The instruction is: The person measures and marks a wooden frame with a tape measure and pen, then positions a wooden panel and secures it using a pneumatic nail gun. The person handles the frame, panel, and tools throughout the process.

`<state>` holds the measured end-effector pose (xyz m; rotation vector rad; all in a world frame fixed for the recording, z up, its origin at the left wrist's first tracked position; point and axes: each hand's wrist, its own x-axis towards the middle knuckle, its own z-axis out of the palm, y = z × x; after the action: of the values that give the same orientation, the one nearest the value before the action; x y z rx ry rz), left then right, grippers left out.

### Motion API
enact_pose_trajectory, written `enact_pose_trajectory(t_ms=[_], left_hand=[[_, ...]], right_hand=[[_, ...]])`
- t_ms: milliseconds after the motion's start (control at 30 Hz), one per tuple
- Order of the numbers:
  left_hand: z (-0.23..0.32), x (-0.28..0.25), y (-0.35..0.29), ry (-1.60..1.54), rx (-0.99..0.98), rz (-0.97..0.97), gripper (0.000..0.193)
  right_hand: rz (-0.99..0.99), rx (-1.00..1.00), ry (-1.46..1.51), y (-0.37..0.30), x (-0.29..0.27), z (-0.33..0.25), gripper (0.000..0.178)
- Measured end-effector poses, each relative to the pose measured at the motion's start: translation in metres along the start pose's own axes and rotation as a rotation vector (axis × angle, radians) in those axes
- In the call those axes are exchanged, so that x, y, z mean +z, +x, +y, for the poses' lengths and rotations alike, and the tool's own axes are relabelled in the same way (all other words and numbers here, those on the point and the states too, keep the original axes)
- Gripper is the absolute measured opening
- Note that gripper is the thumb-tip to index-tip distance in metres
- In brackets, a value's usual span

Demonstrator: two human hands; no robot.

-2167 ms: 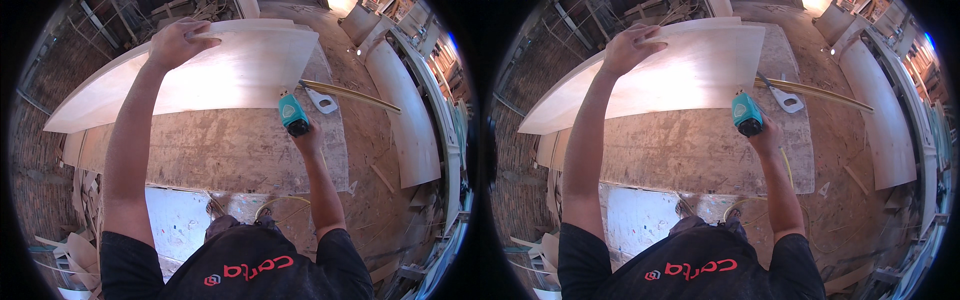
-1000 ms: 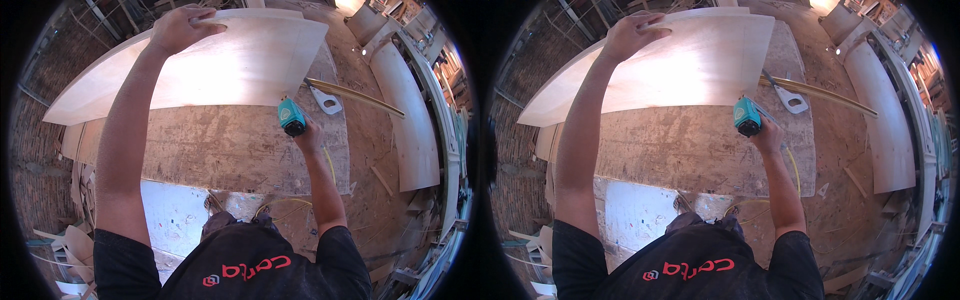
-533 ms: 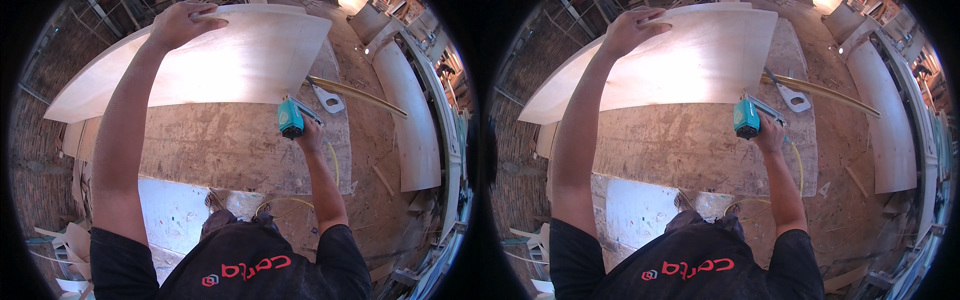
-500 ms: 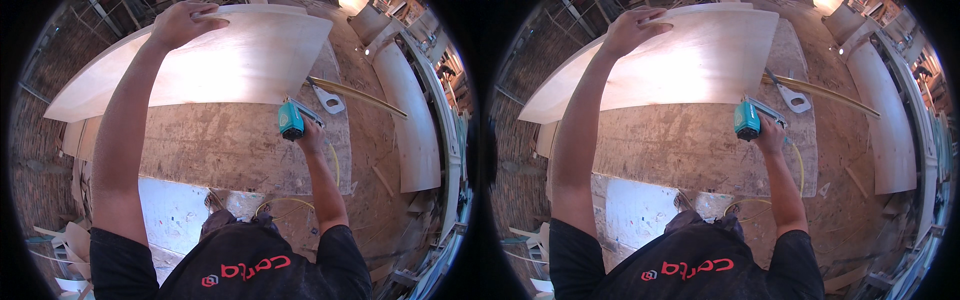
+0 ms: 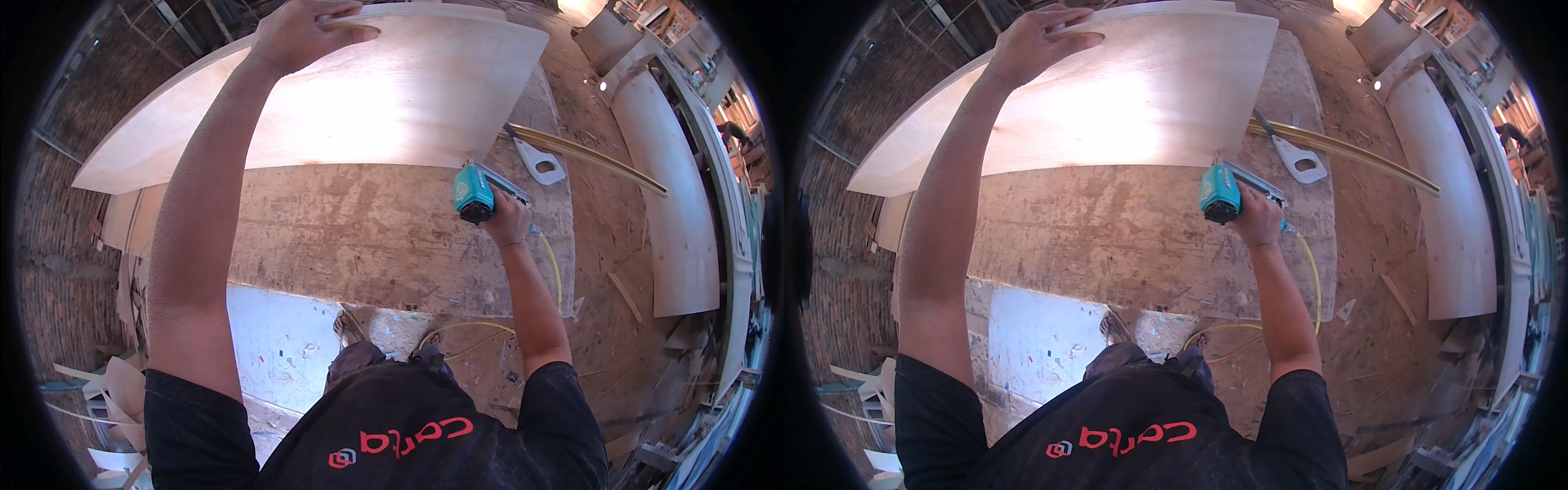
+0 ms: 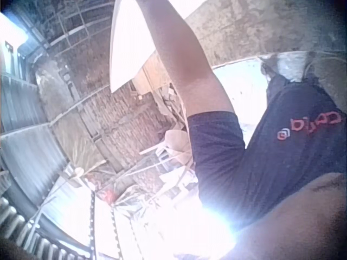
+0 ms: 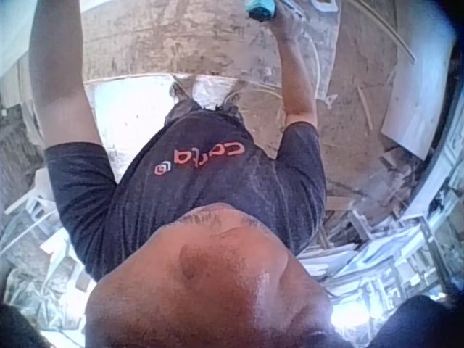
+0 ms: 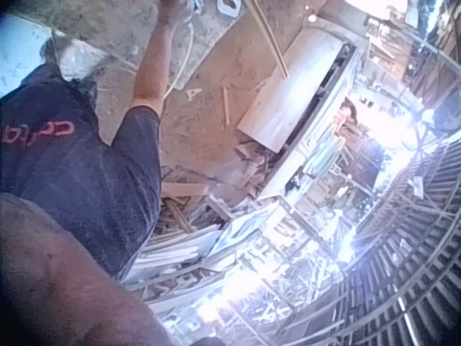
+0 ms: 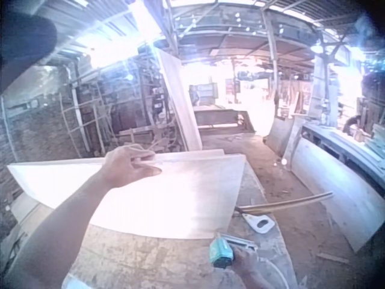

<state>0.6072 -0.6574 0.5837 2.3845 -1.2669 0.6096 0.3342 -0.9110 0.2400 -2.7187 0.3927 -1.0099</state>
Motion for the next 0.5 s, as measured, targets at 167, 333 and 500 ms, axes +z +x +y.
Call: enact_pose_trajectory(t_ms=[167,333,500], left_hand=[[0.0002,-0.001,-0.0002,0.028,-0.029,0.005,0.067],[-0.0023,0.002,0.0008,0.018,-0.028,0.009,0.066],[0.0005,-0.0022,0.0028,0.006,-0.021,-0.017,0.067]], right_hand=[[-0.026,0.001,0.003,0.002,0.0013,-0.0016,0.07],[0.008,-0.021,-0.041,0.0026,0.0025,-0.0014,0.064],[0.005,-0.029,-0.054,0.0038,0.0008,-0.0017,0.06]])
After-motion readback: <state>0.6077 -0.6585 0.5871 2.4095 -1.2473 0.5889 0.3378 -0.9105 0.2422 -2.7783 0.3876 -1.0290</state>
